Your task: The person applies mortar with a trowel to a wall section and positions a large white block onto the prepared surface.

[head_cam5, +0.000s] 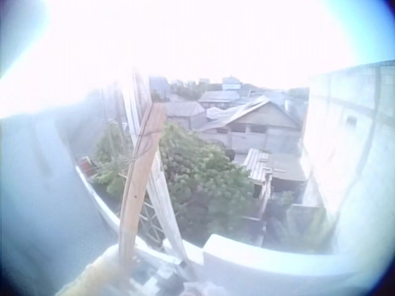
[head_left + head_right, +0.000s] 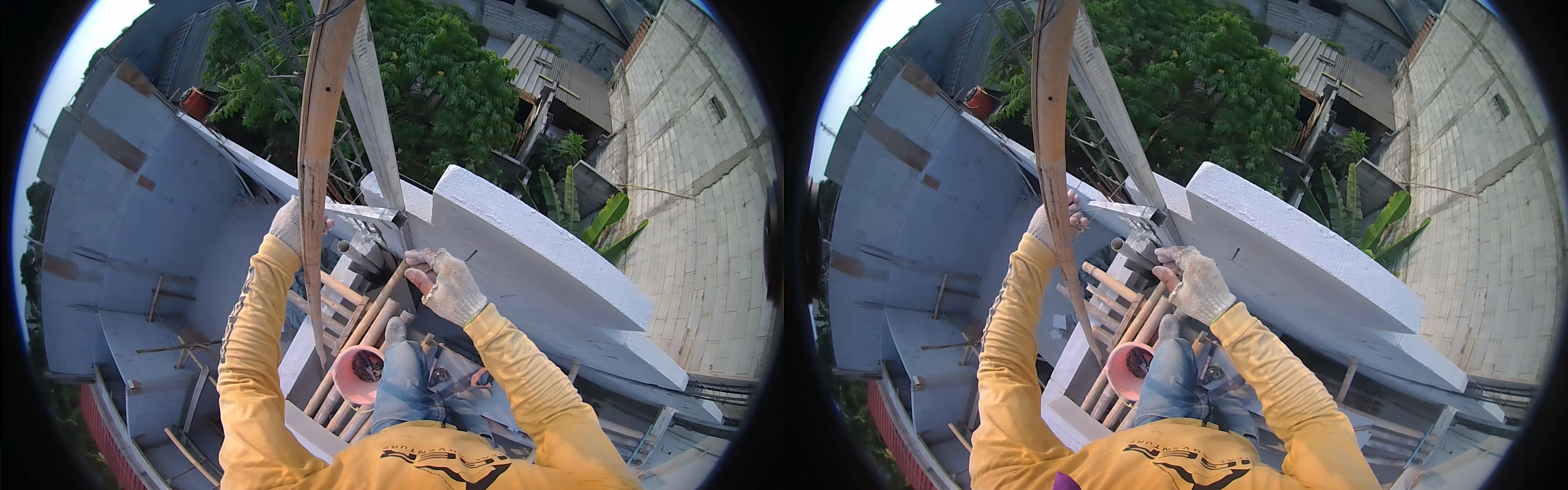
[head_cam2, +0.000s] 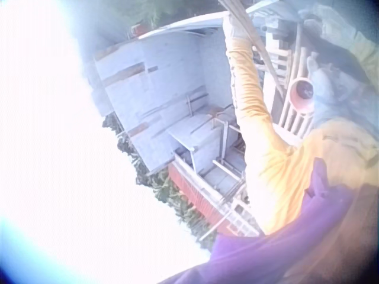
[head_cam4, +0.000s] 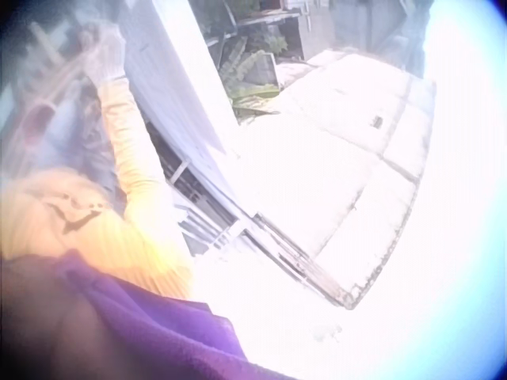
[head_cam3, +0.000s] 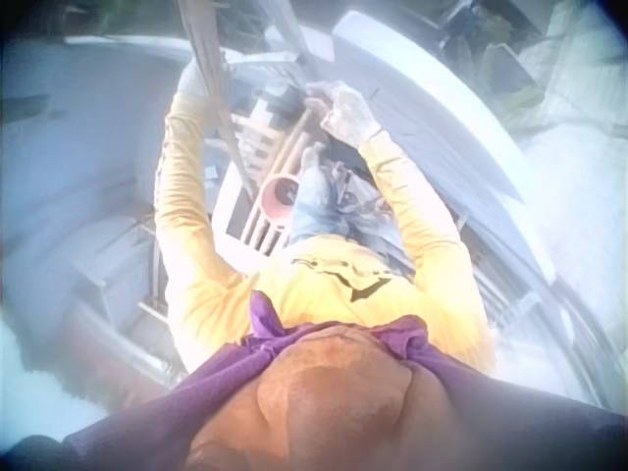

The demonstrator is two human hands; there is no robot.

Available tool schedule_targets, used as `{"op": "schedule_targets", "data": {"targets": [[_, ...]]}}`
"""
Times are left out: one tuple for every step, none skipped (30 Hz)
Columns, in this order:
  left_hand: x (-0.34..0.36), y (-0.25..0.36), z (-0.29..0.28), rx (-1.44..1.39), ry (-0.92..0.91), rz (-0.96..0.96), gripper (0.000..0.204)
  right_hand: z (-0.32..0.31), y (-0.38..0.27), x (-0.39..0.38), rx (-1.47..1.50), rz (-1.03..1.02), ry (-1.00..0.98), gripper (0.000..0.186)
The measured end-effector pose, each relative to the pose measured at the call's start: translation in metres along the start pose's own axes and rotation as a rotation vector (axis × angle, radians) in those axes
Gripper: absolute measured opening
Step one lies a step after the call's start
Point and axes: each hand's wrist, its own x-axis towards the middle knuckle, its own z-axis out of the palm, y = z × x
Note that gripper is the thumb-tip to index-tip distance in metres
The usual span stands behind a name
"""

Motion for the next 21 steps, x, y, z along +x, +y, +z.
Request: {"op": "schedule_targets", "data": {"targets": [[-0.009,0.004,-0.003,0.028,-0.025,0.017,0.012,0.017,-0.023,0.027,-0.124,-0.098,-0.031,0.032],[-0.016,0.008,-0.002,0.021,-0.027,0.012,0.013,0.029,-0.038,0.05,-0.178,-0.246,-0.01,0.033],[-0.021,0.011,0.002,0.014,-0.034,0.004,0.014,0.041,-0.046,0.07,-0.217,-0.297,0.01,0.032],[-0.023,0.012,0.018,0.03,-0.031,0.032,0.015,0.046,-0.052,0.089,-0.271,-0.341,0.037,0.032],[-0.034,0.016,0.032,0.047,-0.013,0.058,0.016,0.05,-0.061,0.108,-0.456,-0.373,-0.032,0.033],[-0.044,0.019,0.036,0.064,0.011,0.085,0.017,0.053,-0.076,0.124,-0.638,-0.406,-0.106,0.034],[-0.047,0.021,0.035,0.128,0.024,0.098,0.017,0.052,-0.089,0.136,-0.828,-0.438,-0.171,0.036],[-0.046,0.02,0.032,0.191,0.033,0.108,0.018,0.054,-0.093,0.145,-0.912,-0.533,-0.165,0.038],[-0.046,0.019,0.031,0.255,0.04,0.116,0.018,0.056,-0.095,0.152,-0.997,-0.626,-0.157,0.039],[-0.047,0.015,0.031,0.163,0.014,0.103,0.013,0.057,-0.096,0.157,-1.05,-0.678,-0.184,0.04],[-0.048,0.012,0.033,0.165,0.027,0.107,0.013,0.057,-0.098,0.163,-1.101,-0.733,-0.208,0.04],[-0.048,0.01,0.036,0.167,0.037,0.11,0.013,0.056,-0.099,0.167,-1.115,-0.75,-0.26,0.039],[-0.05,0.01,0.042,0.169,0.052,0.115,0.013,0.056,-0.101,0.171,-1.123,-0.771,-0.316,0.037],[-0.051,0.013,0.049,0.221,0.044,0.115,0.013,0.052,-0.101,0.173,-1.119,-0.739,-0.361,0.033],[-0.047,0.011,0.05,0.249,0.007,0.108,0.012,0.047,-0.1,0.174,-1.117,-0.7,-0.405,0.029],[-0.049,0.014,0.047,0.284,-0.014,0.11,0.012,0.046,-0.105,0.169,-1.133,-0.708,-0.399,0.028],[-0.053,0.016,0.038,0.314,-0.027,0.113,0.012,0.046,-0.12,0.162,-1.145,-0.719,-0.399,0.027],[-0.053,0.017,0.028,0.48,-0.039,0.182,0.014,0.041,-0.133,0.154,-1.192,-0.662,-0.525,0.027],[-0.047,0.016,0.027,0.644,-0.068,0.253,0.015,0.036,-0.132,0.147,-1.156,-0.629,-0.515,0.026],[-0.043,0.018,0.025,0.747,-0.116,0.273,0.017,0.033,-0.131,0.139,-1.12,-0.597,-0.504,0.026],[-0.039,0.021,0.023,0.846,-0.163,0.3,0.019,0.029,-0.129,0.132,-1.084,-0.565,-0.494,0.025]]}}
